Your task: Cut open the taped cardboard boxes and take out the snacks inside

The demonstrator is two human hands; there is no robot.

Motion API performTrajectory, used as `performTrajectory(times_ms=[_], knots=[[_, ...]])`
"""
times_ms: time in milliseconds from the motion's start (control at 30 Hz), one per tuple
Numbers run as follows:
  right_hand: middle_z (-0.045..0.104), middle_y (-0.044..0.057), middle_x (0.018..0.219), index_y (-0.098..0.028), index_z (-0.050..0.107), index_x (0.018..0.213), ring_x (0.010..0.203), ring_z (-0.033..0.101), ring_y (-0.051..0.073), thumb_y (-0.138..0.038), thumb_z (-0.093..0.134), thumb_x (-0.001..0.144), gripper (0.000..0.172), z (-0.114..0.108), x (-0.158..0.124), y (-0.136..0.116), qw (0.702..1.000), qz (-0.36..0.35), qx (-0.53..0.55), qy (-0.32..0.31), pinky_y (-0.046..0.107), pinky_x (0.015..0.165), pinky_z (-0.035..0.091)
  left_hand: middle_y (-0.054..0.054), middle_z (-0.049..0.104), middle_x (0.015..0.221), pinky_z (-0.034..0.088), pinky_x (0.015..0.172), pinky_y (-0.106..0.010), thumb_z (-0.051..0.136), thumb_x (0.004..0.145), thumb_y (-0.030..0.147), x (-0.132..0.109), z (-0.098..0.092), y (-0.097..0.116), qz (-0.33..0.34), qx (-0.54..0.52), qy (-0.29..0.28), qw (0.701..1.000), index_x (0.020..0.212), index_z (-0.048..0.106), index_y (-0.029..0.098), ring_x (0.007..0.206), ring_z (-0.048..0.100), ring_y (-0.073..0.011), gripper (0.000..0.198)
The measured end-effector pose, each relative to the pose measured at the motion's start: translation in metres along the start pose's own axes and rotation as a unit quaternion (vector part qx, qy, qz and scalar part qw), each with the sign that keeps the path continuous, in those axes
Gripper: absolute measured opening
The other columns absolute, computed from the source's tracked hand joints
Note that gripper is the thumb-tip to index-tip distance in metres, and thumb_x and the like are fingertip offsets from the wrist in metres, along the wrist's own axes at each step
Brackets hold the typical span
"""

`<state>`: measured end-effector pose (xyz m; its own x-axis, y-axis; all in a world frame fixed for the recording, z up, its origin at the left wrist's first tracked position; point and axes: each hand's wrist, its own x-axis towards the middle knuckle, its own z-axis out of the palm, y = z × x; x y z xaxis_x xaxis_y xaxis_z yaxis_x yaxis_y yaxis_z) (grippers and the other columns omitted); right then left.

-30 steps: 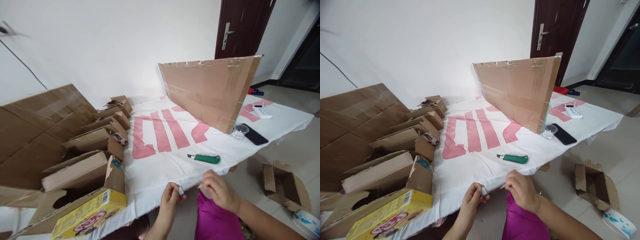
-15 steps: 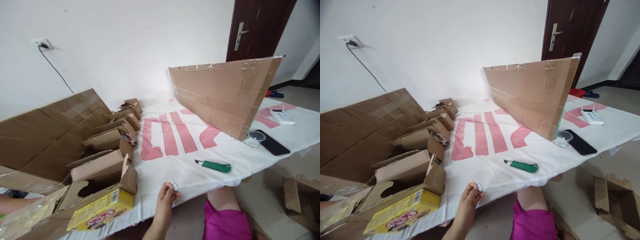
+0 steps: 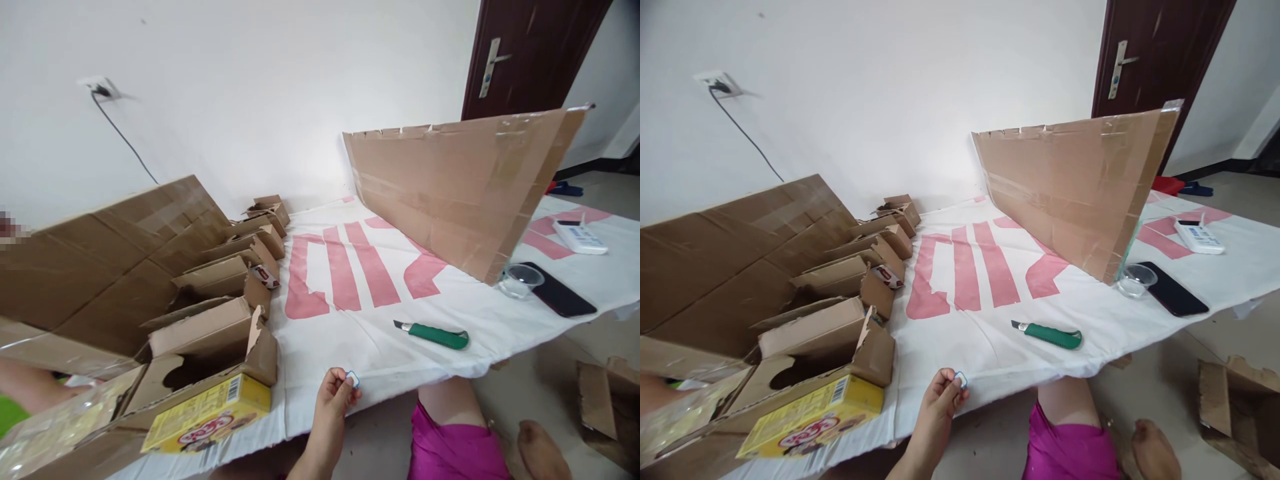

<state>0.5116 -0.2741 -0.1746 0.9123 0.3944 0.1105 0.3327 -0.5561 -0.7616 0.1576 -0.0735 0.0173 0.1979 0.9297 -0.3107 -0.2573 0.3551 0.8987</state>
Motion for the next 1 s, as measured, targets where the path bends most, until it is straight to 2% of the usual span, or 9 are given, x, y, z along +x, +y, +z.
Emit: performTrajectory(times_ms=[67, 133, 233, 300, 367, 500, 633, 800, 1000], knots=[[0.056, 0.007, 0.054, -0.026, 0.053, 0.059, 0.046, 0.056, 0.031, -0.042, 0.045, 0.064, 0.018, -0.006, 0.022, -0.017, 0.999, 0.013, 0.011, 0.035, 0.048, 0.046, 0.045, 0.006, 0.058, 0.064, 0.036, 0.056, -0.021, 0.082, 0.061, 0.046, -0.003, 0.002, 0.0, 0.003, 0.003, -0.005, 1.0, 0.073, 0.048, 0.02, 0.056, 0.056, -0.0095, 0.044], [0.06, 0.009, 0.067, -0.022, 0.058, 0.078, 0.059, 0.061, 0.032, -0.046, 0.042, 0.074, 0.029, -0.013, 0.033, -0.044, 0.998, 0.0, 0.032, 0.061, 0.049, 0.056, 0.049, 0.005, 0.058, 0.065, 0.037, 0.057, -0.021, 0.081, 0.063, 0.044, -0.006, 0.005, 0.001, 0.007, 0.008, -0.015, 1.0, 0.072, 0.05, 0.019, 0.058, 0.055, -0.0096, 0.041], [0.064, 0.009, 0.083, -0.018, 0.057, 0.102, 0.074, 0.064, 0.024, -0.047, 0.042, 0.085, 0.037, -0.022, 0.02, -0.109, 0.987, -0.085, 0.136, 0.03, 0.039, 0.069, 0.053, 0.005, 0.058, 0.067, 0.039, 0.061, -0.022, 0.081, 0.064, 0.042, -0.012, 0.011, 0.002, 0.005, 0.014, -0.04, 0.999, 0.071, 0.051, 0.019, 0.058, 0.052, -0.0087, 0.038], [0.064, 0.008, 0.088, -0.019, 0.058, 0.097, 0.081, 0.063, 0.022, -0.043, 0.051, 0.086, 0.028, -0.023, -0.004, -0.162, 0.959, -0.194, 0.196, -0.059, 0.035, 0.076, 0.052, 0.004, 0.058, 0.069, 0.041, 0.064, -0.023, 0.08, 0.066, 0.04, -0.016, 0.015, 0.0, 0.004, 0.021, -0.062, 0.998, 0.071, 0.052, 0.019, 0.058, 0.05, -0.0084, 0.035], [0.064, 0.006, 0.09, -0.021, 0.059, 0.096, 0.082, 0.062, 0.019, -0.038, 0.053, 0.088, 0.02, -0.019, -0.033, -0.211, 0.909, -0.281, 0.228, -0.209, 0.03, 0.076, 0.051, 0.003, 0.058, 0.07, 0.04, 0.064, -0.023, 0.078, 0.068, 0.039, -0.019, 0.016, -0.003, 0.012, 0.034, -0.089, 0.995, 0.071, 0.053, 0.018, 0.06, 0.051, -0.0092, 0.033], [0.063, 0.002, 0.089, -0.02, 0.055, 0.107, 0.064, 0.056, 0.012, -0.034, 0.058, 0.086, 0.025, -0.001, -0.078, -0.271, 0.816, -0.263, 0.271, -0.438, 0.022, 0.056, 0.046, 0.002, 0.059, 0.066, 0.037, 0.057, -0.022, 0.078, 0.069, 0.041, -0.022, 0.014, -0.015, 0.033, 0.053, -0.12, 0.991, 0.07, 0.052, 0.018, 0.06, 0.052, -0.0102, 0.034], [0.059, -0.002, 0.071, -0.019, 0.059, 0.083, 0.062, 0.052, 0.011, -0.019, 0.058, 0.082, 0.001, 0.012, -0.096, -0.285, 0.803, -0.274, 0.247, -0.468, 0.021, 0.057, 0.041, 0.004, 0.057, 0.064, 0.035, 0.056, -0.021, 0.081, 0.065, 0.042, -0.025, 0.008, -0.022, 0.044, 0.049, -0.114, 0.991, 0.073, 0.049, 0.02, 0.058, 0.049, -0.0092, 0.04], [0.057, -0.002, 0.072, -0.019, 0.056, 0.079, 0.065, 0.052, 0.012, -0.01, 0.052, 0.081, 0.01, 0.007, -0.096, -0.286, 0.797, -0.361, 0.227, -0.428, 0.022, 0.059, 0.04, 0.004, 0.056, 0.068, 0.035, 0.06, -0.022, 0.076, 0.071, 0.041, -0.033, 0.011, -0.011, 0.05, 0.087, -0.134, 0.986, 0.088, 0.054, 0.02, 0.062, 0.048, -0.0103, 0.034], [0.055, 0.0, 0.075, -0.021, 0.054, 0.082, 0.069, 0.053, 0.014, -0.007, 0.047, 0.082, 0.015, 0.002, -0.094, -0.284, 0.761, -0.483, 0.217, -0.375, 0.024, 0.062, 0.041, 0.002, 0.052, 0.063, 0.034, 0.059, -0.024, 0.065, 0.077, 0.04, -0.034, 0.019, 0.006, 0.049, 0.218, -0.157, 0.962, 0.068, 0.057, 0.017, 0.061, 0.044, -0.0127, 0.026]])
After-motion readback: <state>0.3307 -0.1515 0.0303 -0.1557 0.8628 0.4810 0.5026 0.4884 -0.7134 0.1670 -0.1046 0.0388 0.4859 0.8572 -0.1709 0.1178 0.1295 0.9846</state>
